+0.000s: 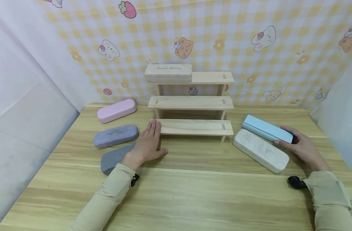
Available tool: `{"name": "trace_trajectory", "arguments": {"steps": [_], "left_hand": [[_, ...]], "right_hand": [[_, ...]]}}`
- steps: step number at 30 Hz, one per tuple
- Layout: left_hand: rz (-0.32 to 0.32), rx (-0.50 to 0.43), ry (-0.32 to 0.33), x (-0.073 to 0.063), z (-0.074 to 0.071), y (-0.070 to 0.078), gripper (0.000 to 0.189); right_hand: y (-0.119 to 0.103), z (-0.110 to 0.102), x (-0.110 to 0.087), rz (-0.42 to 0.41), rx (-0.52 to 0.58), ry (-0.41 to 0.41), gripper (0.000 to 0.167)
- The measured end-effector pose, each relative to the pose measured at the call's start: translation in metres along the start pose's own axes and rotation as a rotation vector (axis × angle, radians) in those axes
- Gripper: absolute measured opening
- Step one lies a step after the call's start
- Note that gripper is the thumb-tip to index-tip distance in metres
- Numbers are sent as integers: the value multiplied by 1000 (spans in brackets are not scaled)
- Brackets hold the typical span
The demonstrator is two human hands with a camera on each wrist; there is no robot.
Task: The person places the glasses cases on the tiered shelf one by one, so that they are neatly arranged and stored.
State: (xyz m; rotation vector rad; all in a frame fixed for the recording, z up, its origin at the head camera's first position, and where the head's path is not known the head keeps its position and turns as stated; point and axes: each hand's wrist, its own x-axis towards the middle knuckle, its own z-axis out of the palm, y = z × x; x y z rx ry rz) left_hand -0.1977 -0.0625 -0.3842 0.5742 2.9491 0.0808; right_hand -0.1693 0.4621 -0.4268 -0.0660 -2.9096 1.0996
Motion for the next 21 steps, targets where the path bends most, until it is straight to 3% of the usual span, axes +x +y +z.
{"name": "trace_trajectory", "arguments": {"steps": [6,15,21], "left_hand": [[4,-3,-1,0,0,0,104],[6,-17,-5,0,-1,1,105],[12,-28,4,-1,-1,-1,104]], "right_hand": [[-3,0,1,15,-43,-18,77],[-3,2,-3,16,-35,33,75],[-6,5,-2,50,37,80,71]]}}
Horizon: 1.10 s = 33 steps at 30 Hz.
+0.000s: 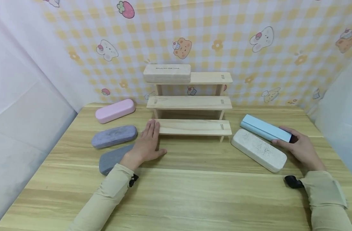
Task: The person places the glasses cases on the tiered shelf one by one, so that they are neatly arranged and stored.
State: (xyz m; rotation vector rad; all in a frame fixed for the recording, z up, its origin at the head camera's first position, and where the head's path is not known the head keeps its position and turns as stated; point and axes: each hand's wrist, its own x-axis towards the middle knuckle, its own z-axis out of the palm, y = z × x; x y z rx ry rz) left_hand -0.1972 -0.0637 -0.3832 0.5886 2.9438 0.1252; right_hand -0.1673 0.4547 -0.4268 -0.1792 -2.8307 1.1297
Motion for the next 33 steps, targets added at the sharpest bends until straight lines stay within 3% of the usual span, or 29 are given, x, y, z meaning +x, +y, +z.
{"name": "trace_trajectory", "arguments": {"steps": [14,23,28,33], "left_hand": [[-8,-12,17,2,-1,0,102],[7,-9,28,3,4,1,102],[10,-6,20,4,4,2,103],[-5,3,19,2,3,1,105]], "right_hand": [[-5,-7,-5,1,109,56,58],[-20,-21,-5,-107,264,126,56],[-29,-31,-5,-134,264,198,54],[-44,-39,7,-174,266,219,54]]}}
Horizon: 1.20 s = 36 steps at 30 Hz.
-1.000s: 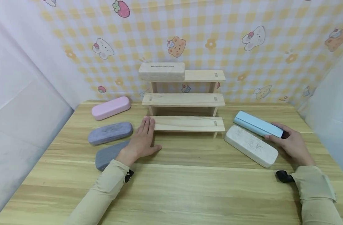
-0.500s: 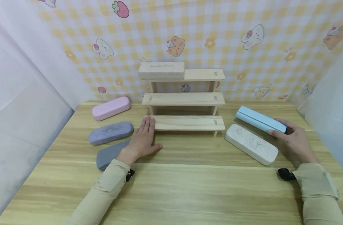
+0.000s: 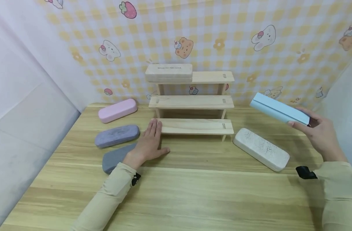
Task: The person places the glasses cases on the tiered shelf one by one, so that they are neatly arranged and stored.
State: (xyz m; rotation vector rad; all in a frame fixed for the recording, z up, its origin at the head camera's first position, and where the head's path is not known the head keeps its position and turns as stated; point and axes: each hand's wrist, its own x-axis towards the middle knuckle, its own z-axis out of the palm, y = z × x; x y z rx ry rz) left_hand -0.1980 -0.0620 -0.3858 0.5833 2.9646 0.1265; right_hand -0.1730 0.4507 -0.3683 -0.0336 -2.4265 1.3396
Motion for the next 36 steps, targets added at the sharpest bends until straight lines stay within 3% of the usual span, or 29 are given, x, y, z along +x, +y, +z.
{"name": "trace_trajectory", "arguments": {"steps": [6,11,17,27,36], "left_hand": [[5,-5,-7,-2,-2,-2,104],[2,-4,-3,-2,-1,-1,105],[5,-11,2,-2,-1,-1,106],[5,-7,3,-4,-4,0,106],[13,-45,15,-5,-4,0,105]], "right_hand": [[-26,5,24,-119,126,7,55],[-44,8,38,-107,174,2,55],[-63,11,52,-40,122,-28,55],[-98,22,79,8,100,-154,57],[-116,44,105,-6,-2,-262,55]]}}
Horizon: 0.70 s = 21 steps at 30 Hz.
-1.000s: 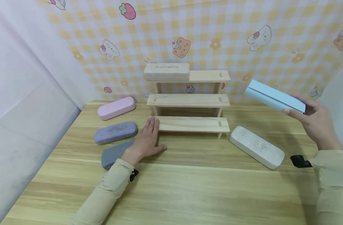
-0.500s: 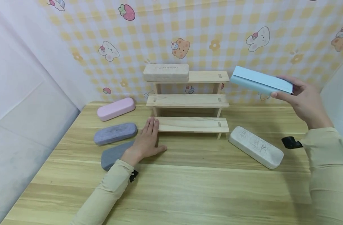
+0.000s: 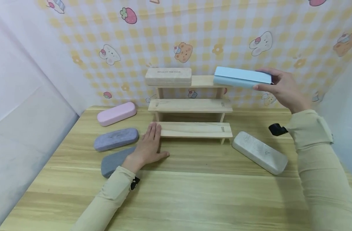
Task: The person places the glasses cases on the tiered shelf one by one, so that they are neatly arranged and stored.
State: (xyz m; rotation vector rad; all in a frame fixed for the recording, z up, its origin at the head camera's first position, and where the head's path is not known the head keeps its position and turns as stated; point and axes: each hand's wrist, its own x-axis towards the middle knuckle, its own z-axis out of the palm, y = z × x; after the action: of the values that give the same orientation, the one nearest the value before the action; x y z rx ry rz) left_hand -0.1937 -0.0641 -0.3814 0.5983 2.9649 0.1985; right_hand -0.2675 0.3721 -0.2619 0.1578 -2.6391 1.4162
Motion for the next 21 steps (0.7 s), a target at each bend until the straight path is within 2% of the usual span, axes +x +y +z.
{"name": "trace_trajectory", "arguments": {"steps": [5,11,21], "left_hand": [[5,-10,16,-1,1,-1,105],[4,13,0,-2,4,-3,106],[7,21,10,0,6,-3,106]], "right_hand": [[-9,13,17,-29,18,-43,53],[-14,24,30,-82,2,-70,52],[-13,35,42,-74,20,-96,52]]}}
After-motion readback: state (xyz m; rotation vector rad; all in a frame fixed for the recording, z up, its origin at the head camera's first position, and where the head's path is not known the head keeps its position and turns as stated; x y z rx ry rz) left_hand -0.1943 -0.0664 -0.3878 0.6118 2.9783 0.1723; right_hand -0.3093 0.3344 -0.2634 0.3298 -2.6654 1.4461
